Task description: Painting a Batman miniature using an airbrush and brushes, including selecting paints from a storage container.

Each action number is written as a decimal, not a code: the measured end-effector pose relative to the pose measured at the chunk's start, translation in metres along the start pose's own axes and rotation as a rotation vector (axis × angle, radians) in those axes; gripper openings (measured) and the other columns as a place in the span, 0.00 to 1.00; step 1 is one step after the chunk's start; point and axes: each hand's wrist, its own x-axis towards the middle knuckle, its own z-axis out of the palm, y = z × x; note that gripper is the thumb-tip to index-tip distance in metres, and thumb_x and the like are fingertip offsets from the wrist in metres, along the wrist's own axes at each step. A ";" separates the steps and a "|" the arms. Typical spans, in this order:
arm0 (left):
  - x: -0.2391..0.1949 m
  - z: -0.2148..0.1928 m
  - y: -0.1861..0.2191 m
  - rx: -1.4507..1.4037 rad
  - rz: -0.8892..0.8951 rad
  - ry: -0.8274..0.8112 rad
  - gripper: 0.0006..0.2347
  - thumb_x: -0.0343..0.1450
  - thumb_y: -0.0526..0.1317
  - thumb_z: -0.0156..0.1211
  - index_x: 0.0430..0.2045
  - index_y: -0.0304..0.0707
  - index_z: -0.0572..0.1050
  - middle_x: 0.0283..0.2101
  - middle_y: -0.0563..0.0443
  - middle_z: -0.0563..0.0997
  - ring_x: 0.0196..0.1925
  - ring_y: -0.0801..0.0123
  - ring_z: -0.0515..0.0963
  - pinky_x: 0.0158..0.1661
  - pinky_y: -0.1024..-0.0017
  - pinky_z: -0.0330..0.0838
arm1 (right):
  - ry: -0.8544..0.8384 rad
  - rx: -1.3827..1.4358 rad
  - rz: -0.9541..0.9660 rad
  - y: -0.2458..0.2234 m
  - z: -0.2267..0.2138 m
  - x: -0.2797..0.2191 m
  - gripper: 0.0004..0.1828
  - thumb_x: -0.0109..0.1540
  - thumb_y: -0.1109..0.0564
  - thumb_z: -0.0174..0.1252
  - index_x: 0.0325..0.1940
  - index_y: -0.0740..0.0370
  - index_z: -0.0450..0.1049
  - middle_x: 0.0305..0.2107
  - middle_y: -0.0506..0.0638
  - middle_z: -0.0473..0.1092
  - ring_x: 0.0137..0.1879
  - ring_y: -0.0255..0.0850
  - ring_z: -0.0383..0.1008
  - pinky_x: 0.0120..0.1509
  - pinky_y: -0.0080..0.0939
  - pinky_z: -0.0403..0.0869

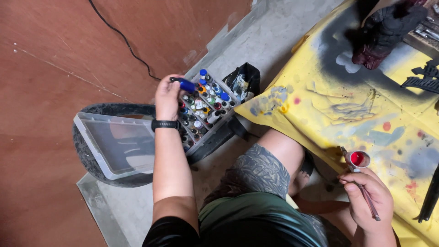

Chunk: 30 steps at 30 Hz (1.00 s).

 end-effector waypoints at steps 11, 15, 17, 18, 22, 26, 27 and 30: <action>0.012 -0.140 -0.108 1.193 -0.246 0.430 0.05 0.71 0.42 0.63 0.33 0.43 0.80 0.36 0.47 0.84 0.41 0.50 0.81 0.46 0.58 0.71 | -0.034 -0.034 -0.007 0.002 0.005 0.003 0.07 0.68 0.59 0.54 0.44 0.64 0.76 0.39 0.55 0.75 0.47 0.41 0.76 0.58 0.37 0.72; 0.008 -0.141 -0.129 1.100 -0.246 0.378 0.07 0.69 0.39 0.64 0.39 0.46 0.81 0.39 0.49 0.85 0.44 0.58 0.82 0.49 0.65 0.72 | -0.039 -0.044 -0.008 0.000 0.006 0.003 0.06 0.68 0.59 0.55 0.44 0.64 0.76 0.40 0.54 0.76 0.49 0.42 0.75 0.60 0.38 0.71; 0.010 -0.152 -0.146 1.270 -0.145 0.324 0.09 0.68 0.35 0.62 0.40 0.45 0.83 0.43 0.46 0.84 0.47 0.52 0.81 0.50 0.61 0.71 | -0.030 -0.052 -0.013 0.000 0.005 0.003 0.07 0.68 0.59 0.54 0.45 0.64 0.76 0.40 0.55 0.76 0.49 0.42 0.75 0.62 0.38 0.72; 0.007 -0.153 -0.149 1.270 -0.147 0.324 0.09 0.68 0.35 0.62 0.40 0.45 0.83 0.43 0.46 0.84 0.47 0.52 0.81 0.50 0.61 0.71 | -0.032 -0.054 -0.011 -0.002 0.006 0.003 0.07 0.68 0.59 0.54 0.45 0.64 0.76 0.40 0.55 0.76 0.49 0.42 0.75 0.62 0.38 0.72; 0.009 -0.156 -0.163 1.395 -0.167 0.251 0.10 0.66 0.38 0.64 0.39 0.50 0.83 0.46 0.44 0.79 0.47 0.48 0.80 0.51 0.59 0.72 | -0.035 -0.040 -0.004 -0.003 0.008 0.003 0.07 0.68 0.58 0.55 0.44 0.64 0.76 0.39 0.55 0.75 0.47 0.42 0.76 0.59 0.37 0.72; 0.013 -0.159 -0.173 1.600 -0.216 0.086 0.14 0.66 0.40 0.61 0.45 0.47 0.84 0.49 0.41 0.74 0.50 0.45 0.76 0.57 0.64 0.69 | -0.051 -0.037 -0.019 -0.004 0.008 0.005 0.06 0.67 0.59 0.55 0.44 0.63 0.76 0.39 0.55 0.76 0.47 0.42 0.76 0.59 0.37 0.72; 0.012 -0.149 -0.163 1.597 -0.213 0.084 0.14 0.66 0.40 0.61 0.45 0.47 0.84 0.49 0.41 0.74 0.50 0.45 0.76 0.57 0.64 0.69 | -0.048 -0.040 -0.020 -0.004 0.007 0.005 0.06 0.67 0.59 0.55 0.44 0.63 0.76 0.39 0.55 0.76 0.47 0.42 0.76 0.59 0.37 0.72; 0.013 -0.120 -0.134 1.510 -0.273 0.115 0.24 0.59 0.30 0.53 0.50 0.50 0.80 0.50 0.38 0.76 0.55 0.42 0.74 0.58 0.62 0.66 | -0.049 -0.037 -0.028 -0.006 0.005 0.004 0.07 0.67 0.59 0.55 0.44 0.64 0.75 0.40 0.55 0.76 0.47 0.42 0.76 0.59 0.38 0.73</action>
